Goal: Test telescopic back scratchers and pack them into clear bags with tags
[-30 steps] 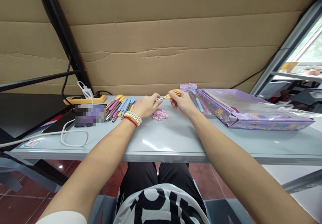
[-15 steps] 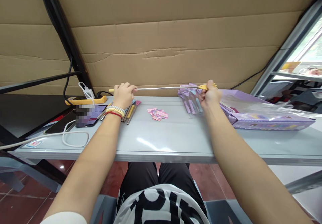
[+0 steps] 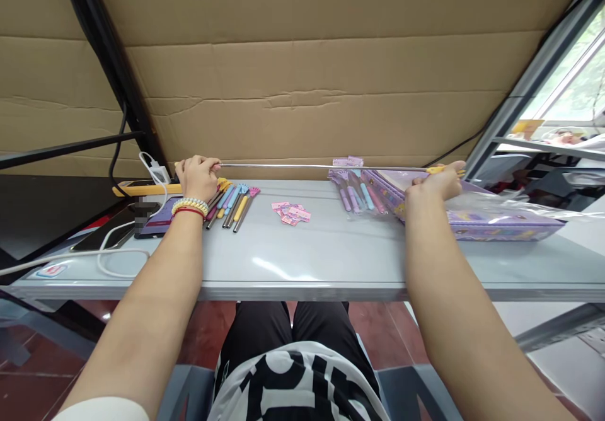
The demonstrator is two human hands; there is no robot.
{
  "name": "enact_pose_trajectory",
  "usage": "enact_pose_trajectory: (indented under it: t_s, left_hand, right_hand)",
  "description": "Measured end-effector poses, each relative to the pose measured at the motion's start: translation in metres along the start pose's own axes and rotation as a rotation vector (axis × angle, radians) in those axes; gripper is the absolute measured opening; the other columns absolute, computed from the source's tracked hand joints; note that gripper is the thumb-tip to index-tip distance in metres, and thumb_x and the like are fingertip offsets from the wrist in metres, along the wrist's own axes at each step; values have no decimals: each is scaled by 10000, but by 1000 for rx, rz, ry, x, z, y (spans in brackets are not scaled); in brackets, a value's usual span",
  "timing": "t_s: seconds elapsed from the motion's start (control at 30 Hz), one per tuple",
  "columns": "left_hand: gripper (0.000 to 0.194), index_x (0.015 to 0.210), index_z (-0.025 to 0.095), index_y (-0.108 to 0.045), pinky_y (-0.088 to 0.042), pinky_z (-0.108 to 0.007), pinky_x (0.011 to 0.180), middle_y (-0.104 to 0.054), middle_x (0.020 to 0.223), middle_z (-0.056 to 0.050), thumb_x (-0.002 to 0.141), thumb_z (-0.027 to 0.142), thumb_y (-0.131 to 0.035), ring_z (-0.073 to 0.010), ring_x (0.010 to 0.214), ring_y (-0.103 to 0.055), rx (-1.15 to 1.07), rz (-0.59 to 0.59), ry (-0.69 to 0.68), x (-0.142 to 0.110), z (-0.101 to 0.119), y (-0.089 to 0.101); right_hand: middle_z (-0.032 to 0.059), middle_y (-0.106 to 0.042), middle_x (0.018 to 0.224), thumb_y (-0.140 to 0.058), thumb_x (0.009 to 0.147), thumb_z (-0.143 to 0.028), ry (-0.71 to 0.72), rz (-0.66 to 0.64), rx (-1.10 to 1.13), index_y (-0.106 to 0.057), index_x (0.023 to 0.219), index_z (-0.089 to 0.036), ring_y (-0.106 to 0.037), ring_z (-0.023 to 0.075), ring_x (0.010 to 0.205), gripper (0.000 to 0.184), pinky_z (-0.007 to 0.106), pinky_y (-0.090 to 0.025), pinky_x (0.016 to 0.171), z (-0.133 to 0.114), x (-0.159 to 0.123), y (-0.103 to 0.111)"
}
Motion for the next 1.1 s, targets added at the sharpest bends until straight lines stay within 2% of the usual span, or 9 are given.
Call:
enact_pose_trajectory:
  t_s: [0.07,0.13,0.3,0.37,0.43,0.53,0.67,0.9,1.1]
  left_hand:
    - [297,926,249,-696,-235,-440,972,-614,968,-88,836,250,-412,-269,1016,-491,12,31,4,-1,0,1]
    - [306,941,246,-696,-263,-433,962,-626,986,-90,843,264,-407,-269,1023,-499,30,24,3,1,-2,1]
    - [337,997,243,-699,-362,-403,891,-685,1020,-81,845,322,-409,-268,1012,-553,74,-223,-82,8,-3,-1]
    - [347,1001,248,-699,-400,-370,849,-702,1037,-67,851,343,-401,-257,1023,-578,52,-343,-142,6,13,-3]
    - [352,998,268,-694,-424,-332,787,-709,1060,-43,867,372,-384,-239,1024,-600,31,-426,-198,-1,41,-6]
    - [358,989,273,-682,-418,-329,707,-726,978,-47,889,390,-360,-253,951,-637,112,-406,-282,-17,96,-9]
    - [326,1000,250,-657,-402,-323,652,-724,888,-69,904,314,-352,-256,862,-662,114,-381,-381,-39,147,-11]
    - [349,973,207,-628,-398,-314,651,-711,854,-94,941,355,-315,-247,826,-665,105,-372,-376,-54,167,-7]
    - [306,951,226,-624,-390,-308,643,-713,875,-76,934,339,-340,-244,852,-662,73,-359,-385,-52,160,-9]
  right_hand:
    - [-74,-310,611,-310,974,-398,-13,137,16,-319,679,-209,-251,20,392,350,175,-131,337,2,-2,6]
    - [-68,-333,595,-357,960,-410,-44,179,34,-369,668,-199,-270,24,395,361,176,-156,336,5,-3,9]
    - [-71,-312,510,-373,950,-424,-91,145,57,-390,608,-198,-251,31,363,410,174,-154,324,8,-5,5]
    - [-79,-307,474,-380,950,-428,-81,52,48,-408,614,-193,-239,33,346,411,164,-150,311,11,-16,-6]
    - [-87,-318,438,-396,947,-430,-61,-150,15,-438,639,-191,-242,36,327,392,155,-171,299,19,-37,-27]
    - [-83,-382,409,-505,883,-497,-37,-479,-63,-472,658,-190,-257,36,300,382,161,-200,284,37,-83,-57]
    - [-63,-428,394,-577,784,-607,16,-711,-54,-451,623,-198,-284,39,288,457,180,-218,288,55,-131,-73]
    - [-48,-458,375,-621,719,-639,-6,-906,-119,-436,590,-200,-295,46,288,494,199,-213,301,70,-161,-74]
    - [-32,-530,427,-661,651,-666,-70,-1079,-128,-483,646,-190,-313,51,289,508,211,-236,302,79,-173,-77]
Point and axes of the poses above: each hand's wrist, its own x-axis towards the middle knuckle, its own y-axis out of the back of the hand, z = x × y, the point moved 5 cm from there along x, towards the middle knuckle
